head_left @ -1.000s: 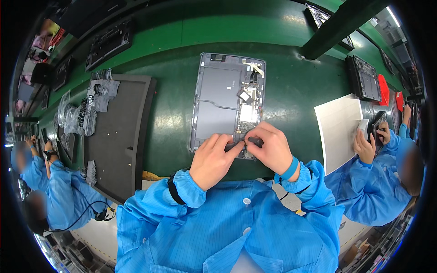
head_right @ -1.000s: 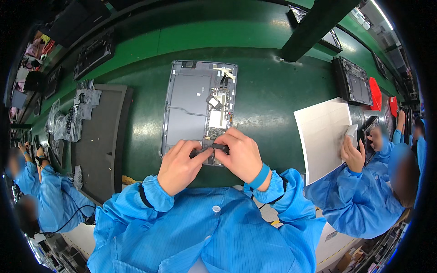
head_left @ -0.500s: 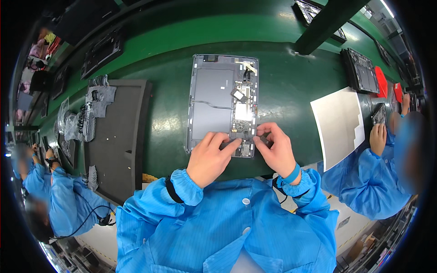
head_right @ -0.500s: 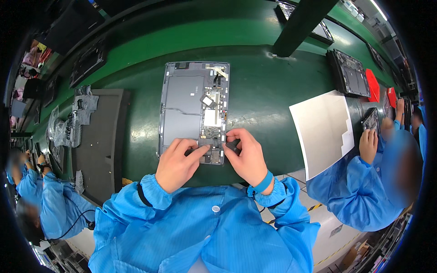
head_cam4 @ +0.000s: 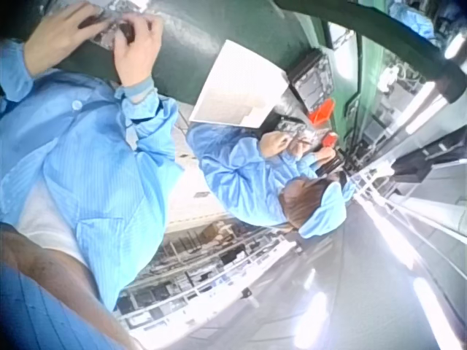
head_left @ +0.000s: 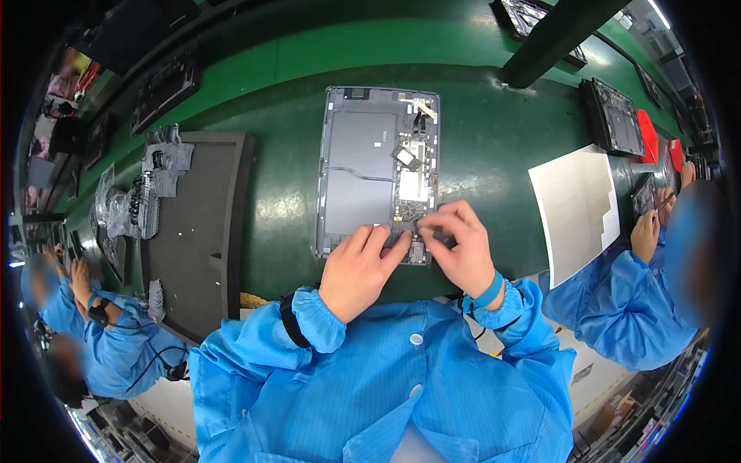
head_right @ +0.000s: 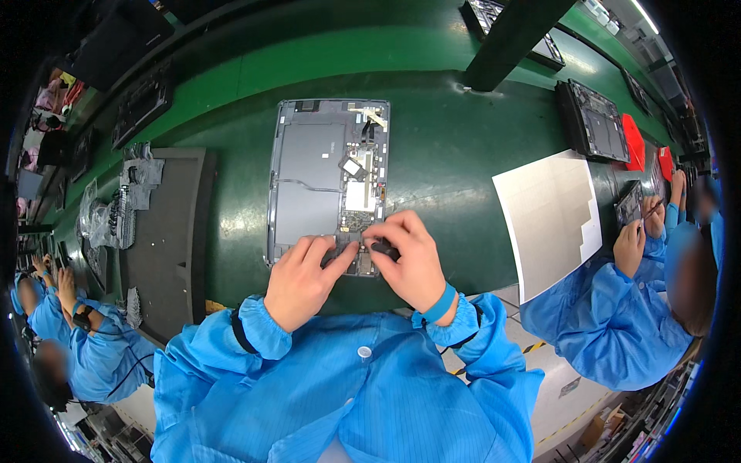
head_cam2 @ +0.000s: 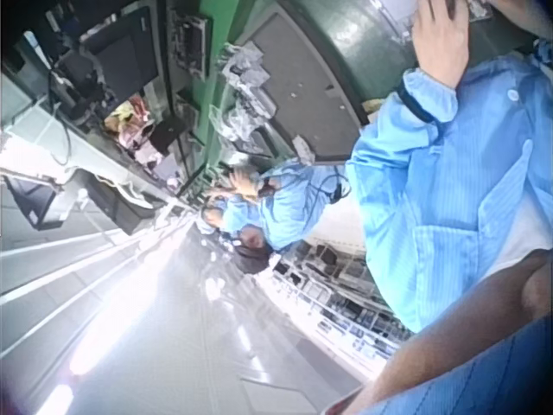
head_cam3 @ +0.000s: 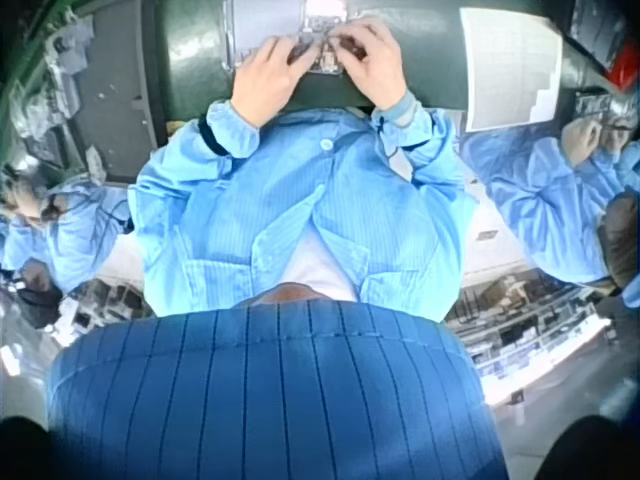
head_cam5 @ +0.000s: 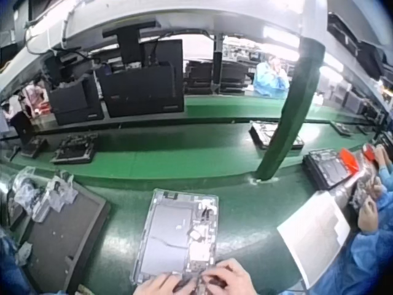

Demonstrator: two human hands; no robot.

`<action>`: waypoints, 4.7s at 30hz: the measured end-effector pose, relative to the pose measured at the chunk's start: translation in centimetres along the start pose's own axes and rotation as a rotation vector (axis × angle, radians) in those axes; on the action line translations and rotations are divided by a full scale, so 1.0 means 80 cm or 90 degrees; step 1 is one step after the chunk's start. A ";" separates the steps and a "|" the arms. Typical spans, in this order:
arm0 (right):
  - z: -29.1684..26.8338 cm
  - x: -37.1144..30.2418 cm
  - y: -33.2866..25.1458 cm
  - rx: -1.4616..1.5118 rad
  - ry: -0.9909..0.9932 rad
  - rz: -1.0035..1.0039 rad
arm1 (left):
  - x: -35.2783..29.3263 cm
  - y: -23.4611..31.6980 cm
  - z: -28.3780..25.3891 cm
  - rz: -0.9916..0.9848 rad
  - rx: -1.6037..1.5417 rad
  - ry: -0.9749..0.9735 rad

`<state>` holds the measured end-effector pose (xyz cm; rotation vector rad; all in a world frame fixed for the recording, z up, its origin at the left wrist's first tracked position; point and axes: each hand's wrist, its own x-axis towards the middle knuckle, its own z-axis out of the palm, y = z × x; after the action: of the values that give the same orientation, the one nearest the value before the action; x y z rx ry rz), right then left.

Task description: Assembling internal parts of a tablet or laptop on a factory production line.

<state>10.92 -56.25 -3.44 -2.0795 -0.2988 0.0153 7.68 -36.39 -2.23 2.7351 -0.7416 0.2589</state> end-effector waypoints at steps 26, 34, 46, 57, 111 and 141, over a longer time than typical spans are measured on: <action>-0.001 -0.023 0.001 0.064 0.024 0.147 | -0.006 0.012 0.011 -0.019 -0.033 -0.018; -0.042 -0.002 -0.005 -0.064 -0.034 -0.100 | -0.008 -0.001 0.000 -0.089 -0.228 0.004; -0.033 0.021 -0.015 -0.245 -0.105 -0.281 | -0.010 -0.001 0.002 -0.096 -0.252 0.012; -0.022 0.026 -0.051 -0.450 -0.179 -0.315 | -0.009 -0.008 0.001 -0.091 -0.259 0.007; -0.021 0.132 0.018 -0.152 0.048 -0.045 | -0.139 -0.302 -0.129 -0.520 -0.205 0.394; -0.056 0.109 0.039 0.412 0.037 0.217 | 0.265 -0.148 -0.004 0.147 -0.378 -0.305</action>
<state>20.61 -59.66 -2.85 -1.4602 0.0960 0.2270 31.79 -36.33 0.54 2.1482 -1.0529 -0.5122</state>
